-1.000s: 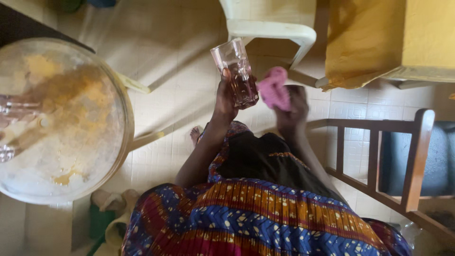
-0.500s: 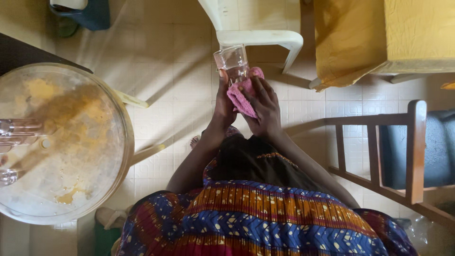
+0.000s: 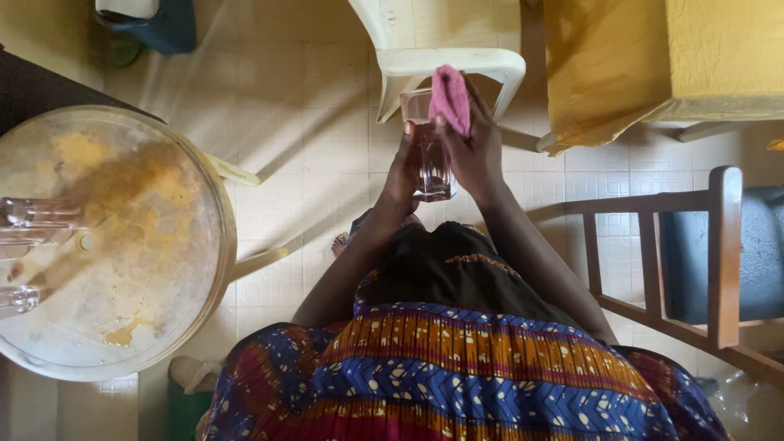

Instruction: The person wipes a white tray with a pink cloth and places it on a wooden table. They then pick up clear glasses from a round table, wipe each one with the cloth, and place them on the tray.

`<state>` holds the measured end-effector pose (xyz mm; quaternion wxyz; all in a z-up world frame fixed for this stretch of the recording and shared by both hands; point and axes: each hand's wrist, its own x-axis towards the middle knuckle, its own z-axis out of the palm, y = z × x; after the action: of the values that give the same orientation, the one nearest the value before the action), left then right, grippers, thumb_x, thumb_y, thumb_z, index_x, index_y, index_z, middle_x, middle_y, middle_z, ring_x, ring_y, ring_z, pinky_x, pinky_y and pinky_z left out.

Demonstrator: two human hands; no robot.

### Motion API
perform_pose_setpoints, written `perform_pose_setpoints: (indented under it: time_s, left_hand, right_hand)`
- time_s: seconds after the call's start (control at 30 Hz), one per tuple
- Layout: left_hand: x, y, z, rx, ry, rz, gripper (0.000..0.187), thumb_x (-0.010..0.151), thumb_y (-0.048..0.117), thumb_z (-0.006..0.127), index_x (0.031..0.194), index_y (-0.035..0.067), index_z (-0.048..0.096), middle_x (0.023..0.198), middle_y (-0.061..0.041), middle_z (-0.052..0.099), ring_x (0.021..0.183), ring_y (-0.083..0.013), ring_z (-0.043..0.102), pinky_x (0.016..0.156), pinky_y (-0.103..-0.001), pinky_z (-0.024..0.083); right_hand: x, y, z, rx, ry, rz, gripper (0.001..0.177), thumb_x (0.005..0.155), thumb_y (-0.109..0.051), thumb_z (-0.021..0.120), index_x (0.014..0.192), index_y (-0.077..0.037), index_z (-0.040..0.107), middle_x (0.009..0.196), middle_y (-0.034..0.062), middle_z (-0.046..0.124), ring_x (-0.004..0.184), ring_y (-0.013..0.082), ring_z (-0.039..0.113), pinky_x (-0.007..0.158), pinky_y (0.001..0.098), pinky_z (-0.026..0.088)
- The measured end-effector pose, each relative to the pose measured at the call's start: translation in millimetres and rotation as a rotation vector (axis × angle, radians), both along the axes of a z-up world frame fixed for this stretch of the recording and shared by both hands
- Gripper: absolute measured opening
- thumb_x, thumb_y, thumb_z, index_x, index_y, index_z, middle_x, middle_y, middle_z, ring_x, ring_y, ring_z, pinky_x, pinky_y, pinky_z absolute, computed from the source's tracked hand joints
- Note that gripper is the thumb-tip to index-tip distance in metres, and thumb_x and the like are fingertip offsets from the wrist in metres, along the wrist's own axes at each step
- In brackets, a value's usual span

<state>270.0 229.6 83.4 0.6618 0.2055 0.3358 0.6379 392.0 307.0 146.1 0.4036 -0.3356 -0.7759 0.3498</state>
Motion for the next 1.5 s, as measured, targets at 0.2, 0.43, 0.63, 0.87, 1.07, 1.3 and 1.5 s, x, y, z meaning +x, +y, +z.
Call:
perform_pose_setpoints:
  time_s: [0.2,0.43,0.63,0.87,1.07,1.3,1.5]
  left_hand:
    - [-19,4,7,0.03,-0.089,0.058,0.086,0.094,0.076,0.039,0.143,0.006,0.051,0.136,-0.018,0.062,0.123,-0.0303,0.065,0.103,-0.046,0.055]
    - [-16,-8,14,0.051,-0.172,0.058,0.08,0.101,0.069,0.039,0.146,0.003,0.05,0.136,-0.018,0.064,0.125,-0.0306,0.063,0.11,-0.044,0.052]
    - [0,-1,0,-0.193,-0.003,-0.063,0.078,0.09,0.069,0.037,0.145,0.014,0.045,0.122,-0.017,0.066,0.108,-0.0306,0.068,0.085,-0.047,0.061]
    - [-2,1,2,0.071,0.024,-0.049,0.083,0.099,0.063,0.057,0.151,0.0,0.046,0.132,-0.022,0.062,0.118,-0.0338,0.064,0.098,-0.046,0.057]
    - [-12,8,0,0.048,-0.157,0.084,0.078,0.097,0.065,0.047,0.143,0.002,0.05,0.135,-0.017,0.064,0.123,-0.0294,0.065,0.102,-0.045,0.057]
    - [-20,10,1,0.216,-0.329,-0.047,0.073,0.107,0.061,0.049,0.147,-0.001,0.05,0.135,-0.02,0.063,0.122,-0.0337,0.063,0.105,-0.047,0.055]
    - [-2,13,3,0.053,-0.195,0.089,0.066,0.102,0.058,0.048,0.139,0.004,0.052,0.124,-0.017,0.066,0.113,-0.032,0.066,0.092,-0.046,0.059]
  right_hand:
    - [16,-49,18,0.249,-0.182,0.15,0.06,0.097,-0.027,0.072,0.151,-0.007,0.055,0.165,0.0279,0.03,0.142,0.0434,0.052,0.115,0.0469,0.05]
    - [30,-70,5,0.405,-0.262,0.142,0.058,0.097,-0.043,0.068,0.147,-0.013,0.062,0.168,0.0191,0.031,0.154,0.0477,0.032,0.126,0.0576,0.035]
    - [25,-36,-3,0.338,-0.297,-0.022,0.051,0.111,-0.04,0.054,0.155,-0.016,0.058,0.171,0.0212,0.032,0.159,0.0451,0.032,0.131,0.0563,0.031]
    - [20,-14,-10,-0.277,0.252,0.126,0.055,0.111,-0.038,0.058,0.16,-0.016,0.045,0.16,0.0191,0.051,0.149,0.04,0.053,0.126,0.0458,0.047]
    - [24,-57,-1,0.324,-0.276,0.059,0.06,0.103,-0.022,0.067,0.159,-0.014,0.049,0.171,0.0232,0.027,0.154,0.0482,0.04,0.125,0.0513,0.042]
    - [29,-73,9,0.455,-0.279,0.145,0.065,0.091,-0.034,0.077,0.15,-0.021,0.054,0.169,0.0157,0.028,0.153,0.0441,0.032,0.125,0.0553,0.034]
    - [16,-17,1,0.121,-0.243,0.029,0.055,0.11,-0.032,0.055,0.162,-0.013,0.051,0.175,0.0203,0.027,0.163,0.0407,0.03,0.132,0.0536,0.029]
